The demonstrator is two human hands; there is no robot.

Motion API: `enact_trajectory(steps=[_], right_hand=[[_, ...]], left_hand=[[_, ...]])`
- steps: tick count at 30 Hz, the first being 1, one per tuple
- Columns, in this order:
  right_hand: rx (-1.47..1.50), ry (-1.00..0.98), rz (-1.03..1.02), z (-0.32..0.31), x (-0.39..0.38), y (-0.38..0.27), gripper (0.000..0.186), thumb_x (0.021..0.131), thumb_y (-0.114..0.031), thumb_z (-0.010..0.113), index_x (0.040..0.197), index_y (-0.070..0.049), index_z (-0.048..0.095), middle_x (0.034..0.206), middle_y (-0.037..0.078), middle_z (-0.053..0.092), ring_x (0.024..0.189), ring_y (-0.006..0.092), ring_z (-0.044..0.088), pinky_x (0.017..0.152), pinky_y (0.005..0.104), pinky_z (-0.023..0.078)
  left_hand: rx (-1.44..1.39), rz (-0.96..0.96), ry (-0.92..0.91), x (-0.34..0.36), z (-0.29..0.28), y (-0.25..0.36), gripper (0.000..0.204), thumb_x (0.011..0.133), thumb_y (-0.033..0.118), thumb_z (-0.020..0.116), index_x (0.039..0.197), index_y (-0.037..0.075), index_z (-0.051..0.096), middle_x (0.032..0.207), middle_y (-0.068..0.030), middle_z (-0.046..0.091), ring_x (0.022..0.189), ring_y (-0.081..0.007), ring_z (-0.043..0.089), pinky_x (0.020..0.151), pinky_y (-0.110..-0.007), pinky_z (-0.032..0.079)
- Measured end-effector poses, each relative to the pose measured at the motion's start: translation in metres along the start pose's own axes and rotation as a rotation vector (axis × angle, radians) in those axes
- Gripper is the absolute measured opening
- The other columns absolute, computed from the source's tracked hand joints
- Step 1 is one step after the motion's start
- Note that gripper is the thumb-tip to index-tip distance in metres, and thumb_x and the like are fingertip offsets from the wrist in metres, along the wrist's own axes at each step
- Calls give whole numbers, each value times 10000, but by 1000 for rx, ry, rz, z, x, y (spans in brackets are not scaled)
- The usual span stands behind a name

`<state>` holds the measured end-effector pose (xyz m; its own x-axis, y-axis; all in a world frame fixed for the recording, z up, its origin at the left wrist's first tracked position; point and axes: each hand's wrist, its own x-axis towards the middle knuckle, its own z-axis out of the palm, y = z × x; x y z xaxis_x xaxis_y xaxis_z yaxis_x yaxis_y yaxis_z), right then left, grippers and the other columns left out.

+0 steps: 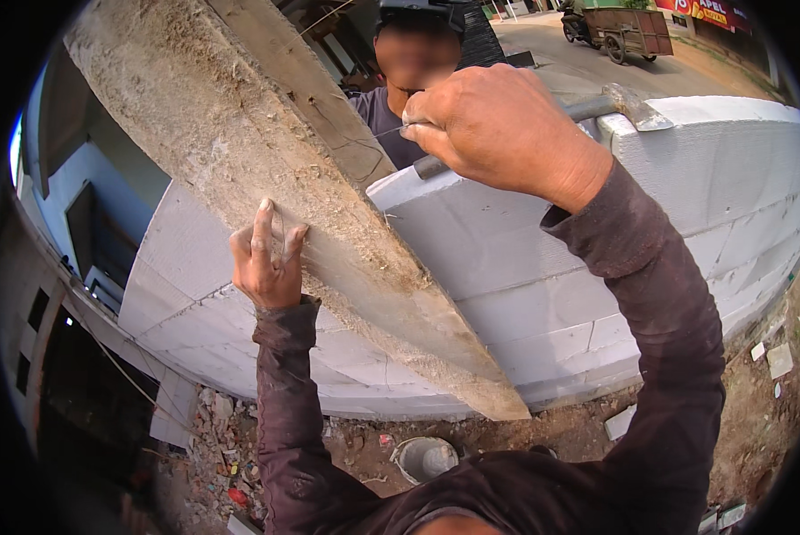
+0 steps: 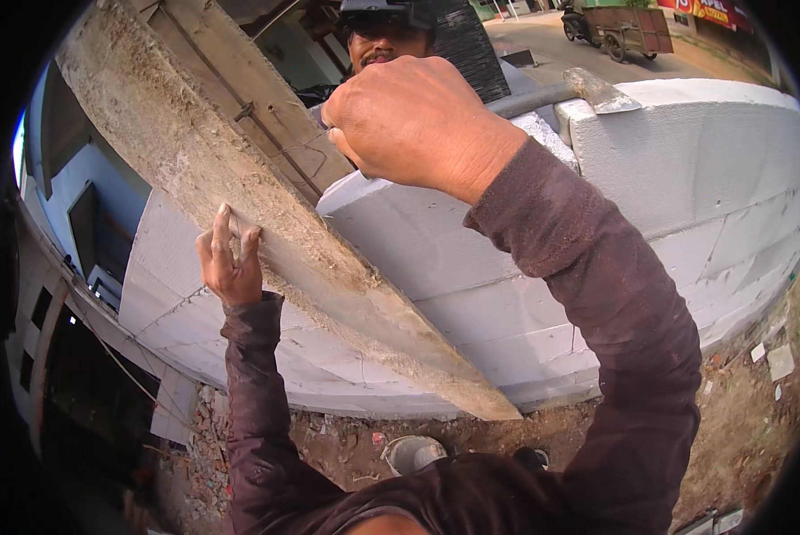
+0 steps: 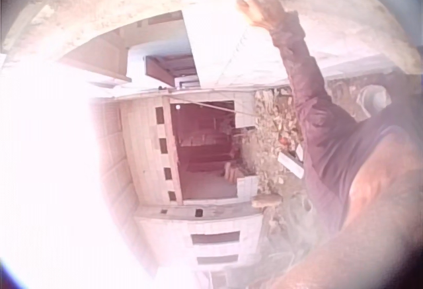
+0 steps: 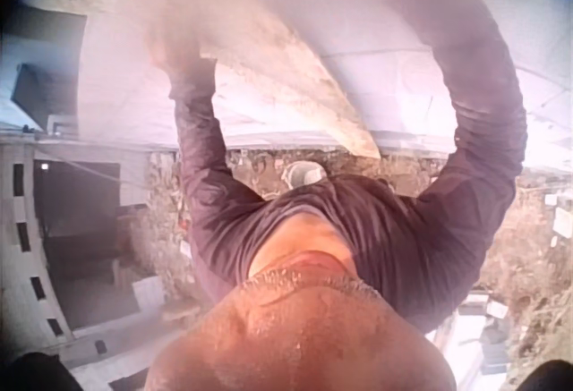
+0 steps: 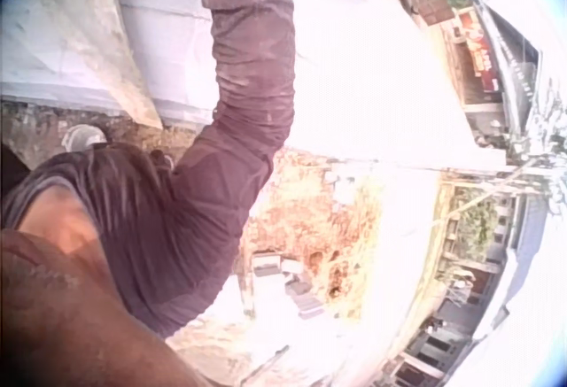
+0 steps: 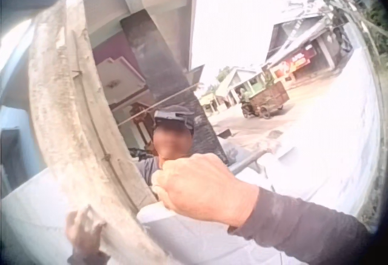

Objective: The person positions a long rectangular tile against a curved wall, adjusts its alignment, and secures it with mortar. They then retrieve a smaller tile, place it on the ground, and use a hammer to break it into pieces.

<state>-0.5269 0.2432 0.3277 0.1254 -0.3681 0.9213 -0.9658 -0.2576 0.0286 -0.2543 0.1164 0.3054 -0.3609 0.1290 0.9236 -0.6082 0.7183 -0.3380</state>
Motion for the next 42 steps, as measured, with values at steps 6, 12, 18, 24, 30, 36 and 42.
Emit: enact_trajectory(steps=[6,12,18,24,30,36,42], right_hand=[[236,-35,29,-55,10,35,179,774,-179,576,710,-29,649,606,101,609,509,192,588,506,315,474],[155,-24,-202,-131,-20,4,89,777,-80,597,765,5,622,632,90,565,553,161,523,525,266,393],[232,188,-493,-98,29,-107,74,652,-15,634,694,-21,574,606,54,514,487,138,450,448,271,339],[254,144,-538,-16,57,-231,138,615,-121,622,573,-72,500,563,35,473,494,171,546,442,299,436],[313,163,-401,65,53,-270,172,662,-155,622,616,-76,476,628,38,453,510,180,529,472,304,444],[202,123,-245,91,44,-294,169,678,-158,616,622,-80,477,633,39,454,527,178,533,472,300,428],[132,-8,-242,94,38,-306,112,685,-140,598,621,-79,530,632,44,514,527,175,562,465,289,444]], left_hand=[[-30,6,16,-3,5,6,484,696,178,742,1141,80,576,820,-82,559,684,-175,521,610,-284,448],[60,9,72,4,-2,-6,531,621,286,776,1108,150,615,737,-33,505,585,-145,492,501,-274,435],[64,-51,48,-25,-21,-26,561,578,341,784,1095,194,624,719,-15,505,547,-119,492,456,-256,427],[-234,-288,107,-1,-76,-37,348,701,275,750,985,111,635,709,-10,511,556,-117,486,515,-250,425],[-1104,-950,101,-11,-94,-65,288,748,269,721,908,53,618,728,-3,516,582,-101,482,549,-239,417],[-1011,-613,172,13,-95,-86,290,897,263,501,895,-11,596,788,-25,519,638,-69,455,590,-214,382],[-1023,-497,33,-6,-97,-99,267,896,146,468,1086,-4,581,879,-27,528,648,-64,429,564,-203,364]])
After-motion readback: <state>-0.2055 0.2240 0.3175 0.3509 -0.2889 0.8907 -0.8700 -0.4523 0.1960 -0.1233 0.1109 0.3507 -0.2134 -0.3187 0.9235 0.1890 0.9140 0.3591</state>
